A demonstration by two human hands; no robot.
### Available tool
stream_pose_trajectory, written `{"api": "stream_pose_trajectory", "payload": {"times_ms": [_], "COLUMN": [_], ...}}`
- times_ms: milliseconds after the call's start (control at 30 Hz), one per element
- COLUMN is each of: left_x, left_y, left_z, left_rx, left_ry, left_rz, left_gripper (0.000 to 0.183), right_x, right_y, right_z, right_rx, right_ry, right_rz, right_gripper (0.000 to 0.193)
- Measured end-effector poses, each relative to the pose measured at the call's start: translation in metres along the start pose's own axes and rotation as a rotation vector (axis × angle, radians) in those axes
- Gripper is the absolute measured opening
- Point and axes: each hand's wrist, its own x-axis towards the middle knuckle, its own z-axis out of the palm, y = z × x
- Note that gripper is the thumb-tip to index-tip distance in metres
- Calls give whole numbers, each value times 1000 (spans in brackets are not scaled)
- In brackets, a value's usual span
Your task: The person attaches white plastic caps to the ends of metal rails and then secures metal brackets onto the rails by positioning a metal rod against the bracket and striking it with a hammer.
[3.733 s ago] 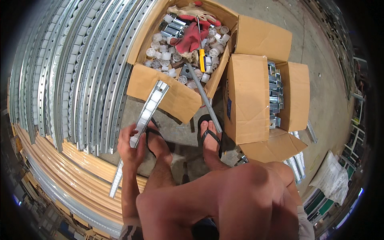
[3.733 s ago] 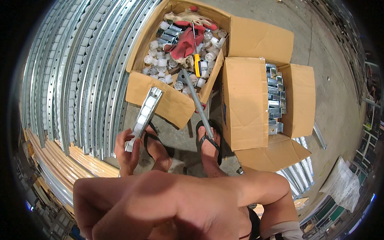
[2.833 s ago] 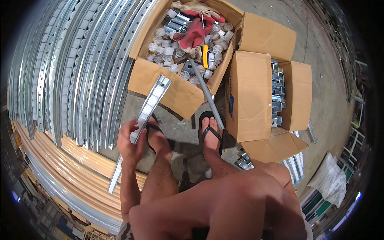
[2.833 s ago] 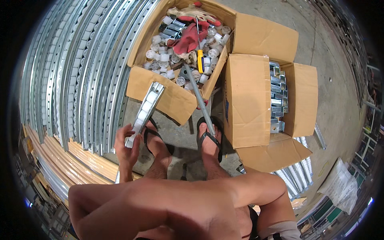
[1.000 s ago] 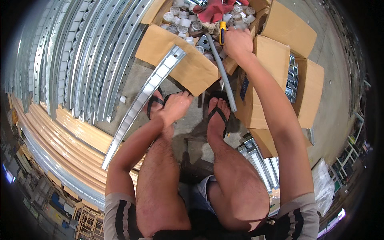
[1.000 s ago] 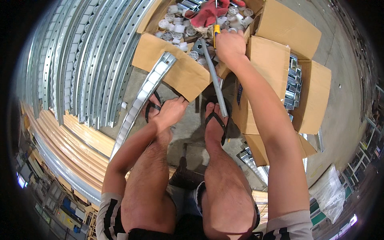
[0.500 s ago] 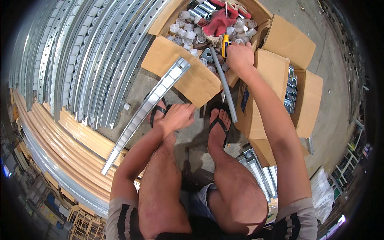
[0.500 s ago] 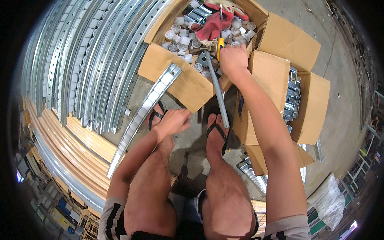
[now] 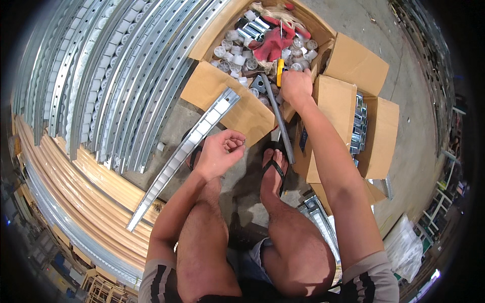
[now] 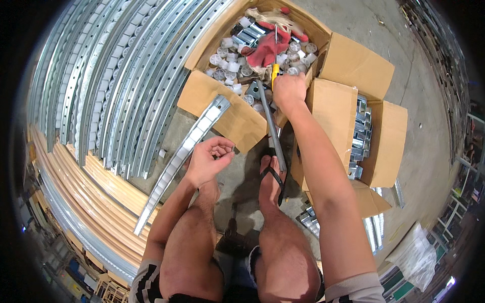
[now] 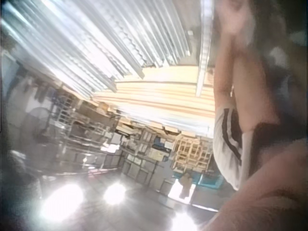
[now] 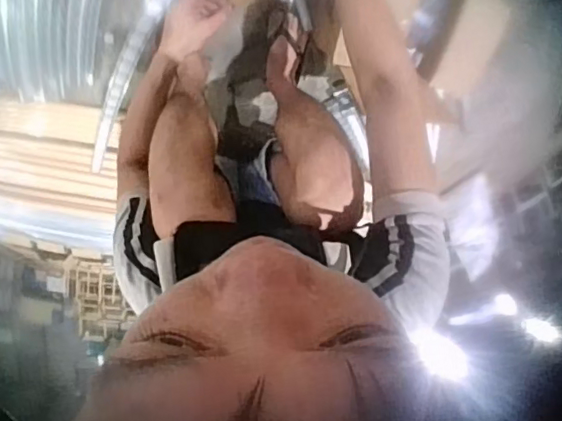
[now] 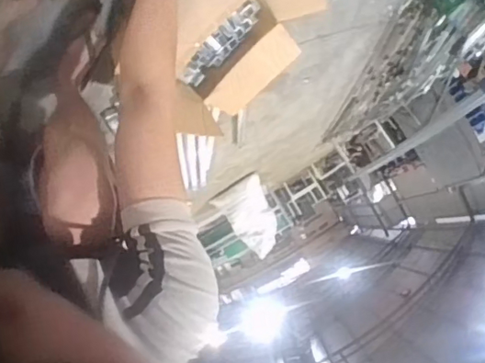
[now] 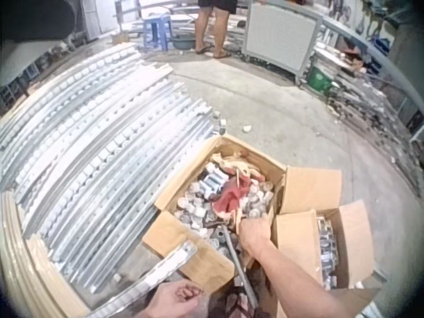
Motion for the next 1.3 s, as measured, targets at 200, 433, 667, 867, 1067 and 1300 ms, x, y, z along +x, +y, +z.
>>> {"api": "stream_pose_trajectory", "payload": {"times_ms": [200,433,667,867,1067,1300], "left_x": [1,2,6,8,6,6], "left_y": [2,24,36,33,38,38], "left_z": [-13,-25,-14,-9,-8,-6], "left_rx": [-266,-486,-666,-693,-659,-664], "left_ry": [-36,-129,-143,-53,-61,-44], "left_rz": [-93,-152,-162,-202,-180,-173], "left_gripper": [17,17,19,16,12,13], "right_x": [-11,-67,-95,-97,-102,-99], "right_y": [16,10,-27,-31,-31,-33], "right_z": [-3,-56,-44,-24,-27,-16], "right_rx": [115,1590,1868,1994,2022,2009], "right_ry": [64,-245,-364,-331,-356,-359], "right_rz": [-67,-311,-364,-372,-356,-330], "right_gripper": [29,31,31,31,32,35]}}
